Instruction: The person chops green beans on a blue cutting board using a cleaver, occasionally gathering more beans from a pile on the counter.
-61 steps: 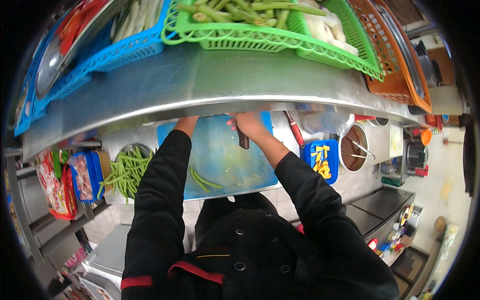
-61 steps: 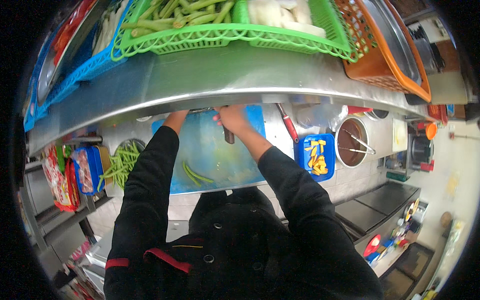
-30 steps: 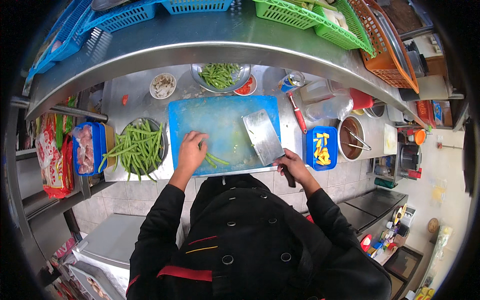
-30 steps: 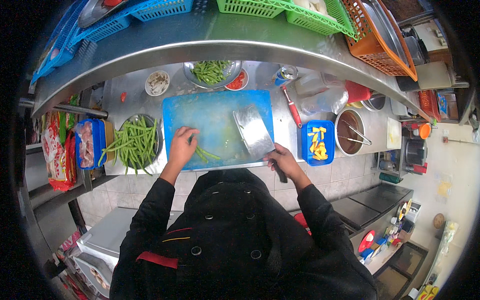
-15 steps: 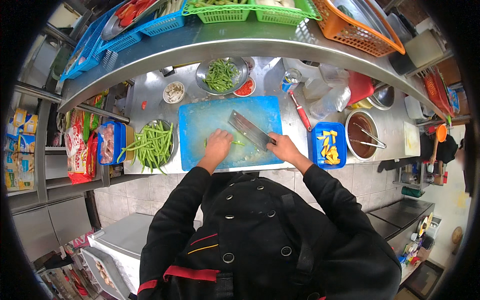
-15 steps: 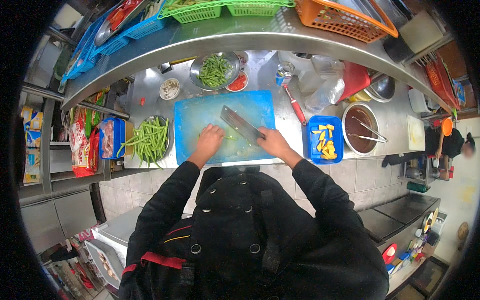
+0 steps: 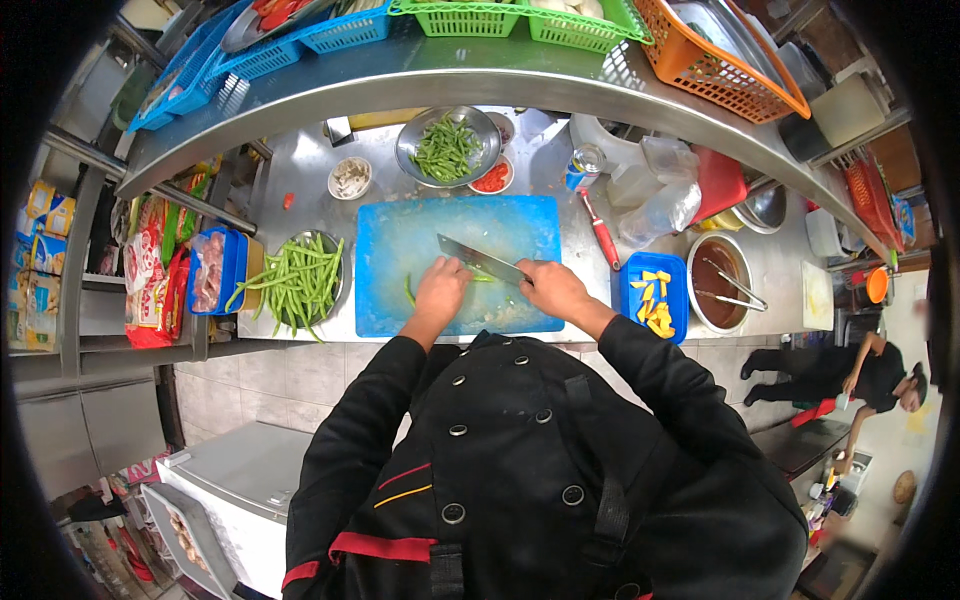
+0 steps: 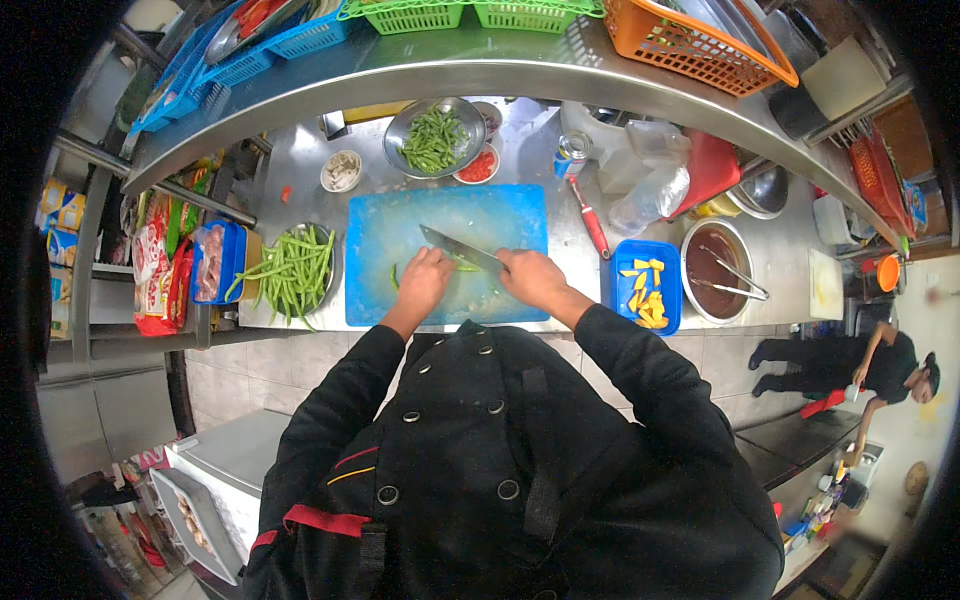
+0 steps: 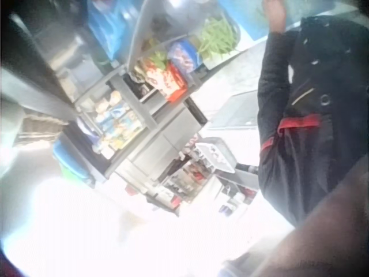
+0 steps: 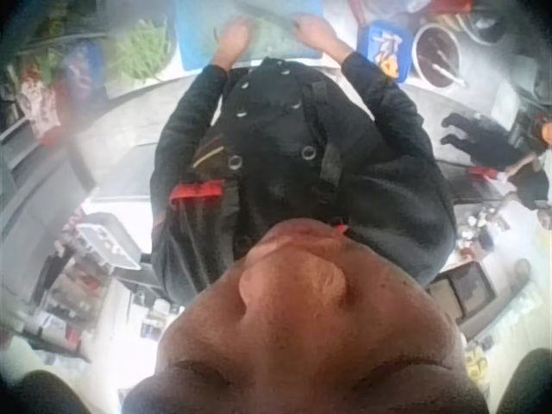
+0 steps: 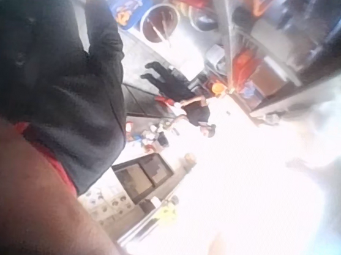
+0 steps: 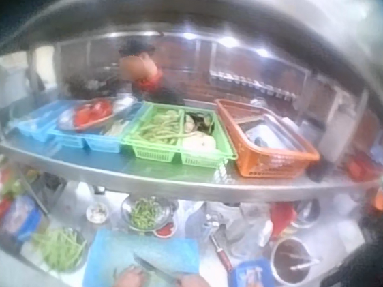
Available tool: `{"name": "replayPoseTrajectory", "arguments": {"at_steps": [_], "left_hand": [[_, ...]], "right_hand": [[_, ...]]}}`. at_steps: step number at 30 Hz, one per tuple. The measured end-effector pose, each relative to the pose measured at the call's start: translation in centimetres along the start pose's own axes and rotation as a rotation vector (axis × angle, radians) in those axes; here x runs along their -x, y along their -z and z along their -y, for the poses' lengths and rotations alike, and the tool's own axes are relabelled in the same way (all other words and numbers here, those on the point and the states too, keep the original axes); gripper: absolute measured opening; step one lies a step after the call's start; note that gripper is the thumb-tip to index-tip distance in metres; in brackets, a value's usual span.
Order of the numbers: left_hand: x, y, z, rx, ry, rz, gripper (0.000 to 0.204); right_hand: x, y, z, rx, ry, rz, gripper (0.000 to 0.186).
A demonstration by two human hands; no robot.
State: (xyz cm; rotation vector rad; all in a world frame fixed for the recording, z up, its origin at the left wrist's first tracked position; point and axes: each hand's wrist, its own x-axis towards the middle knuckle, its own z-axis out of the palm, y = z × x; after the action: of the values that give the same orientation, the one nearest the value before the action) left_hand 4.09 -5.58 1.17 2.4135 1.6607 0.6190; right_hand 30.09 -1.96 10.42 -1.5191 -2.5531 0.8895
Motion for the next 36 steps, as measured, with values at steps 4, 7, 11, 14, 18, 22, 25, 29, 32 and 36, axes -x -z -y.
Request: {"name": "replayPoseTrajectory", "arguments": {"at_steps": [4,7,11,14,18,22,25,29,32,36], "left_hand": [[-0.5,-0.7,-0.7,-0.003,0.008,-0.037,0.019],[-0.1,-1.5,-0.9,0.021,0.015,-0.070,0.022],[0.1,-1.1,-1.6,0.066,0.058,-0.160,0.027],[0.3,-1.2,-1.8,0.058,0.048,-0.176,0.029],[0.9,-1.6,-2.1,0.042,0.146,-0.157,0.028],[1.5,-1.8,-2.9,0.044,0.248,-0.106,0.026],[1.4,-2.2,-3.4,0.067,0.287,-0.078,0.026],[2.0,-2.5,-4.1,0.095,0.340,-0.140,0.026],[2.2,-2.7,-4.2,0.105,0.323,-0.176,0.027],[2.8,-2.4,-4.0,0.167,0.278,-0.227,0.030]], "right_hand": [[1.3,3.0,1.5,0.180,-0.010,0.120,0.033],[2.3,1.8,1.3,0.272,-0.019,0.188,0.033],[-0.3,-4.2,0.1,0.271,0.090,0.034,0.029],[-1.7,-4.1,1.8,0.236,0.057,0.031,0.024],[-1.9,-4.8,1.2,0.186,0.096,-0.022,0.024],[-1.9,-4.4,1.7,0.183,0.062,0.010,0.026],[-2.6,-4.5,0.6,0.221,0.087,0.021,0.031],[-3.5,-4.6,0.6,0.218,0.118,0.017,0.033],[-3.7,-4.4,0.9,0.210,0.097,0.015,0.033],[-4.2,-3.9,1.2,0.158,0.123,0.011,0.030]]}}
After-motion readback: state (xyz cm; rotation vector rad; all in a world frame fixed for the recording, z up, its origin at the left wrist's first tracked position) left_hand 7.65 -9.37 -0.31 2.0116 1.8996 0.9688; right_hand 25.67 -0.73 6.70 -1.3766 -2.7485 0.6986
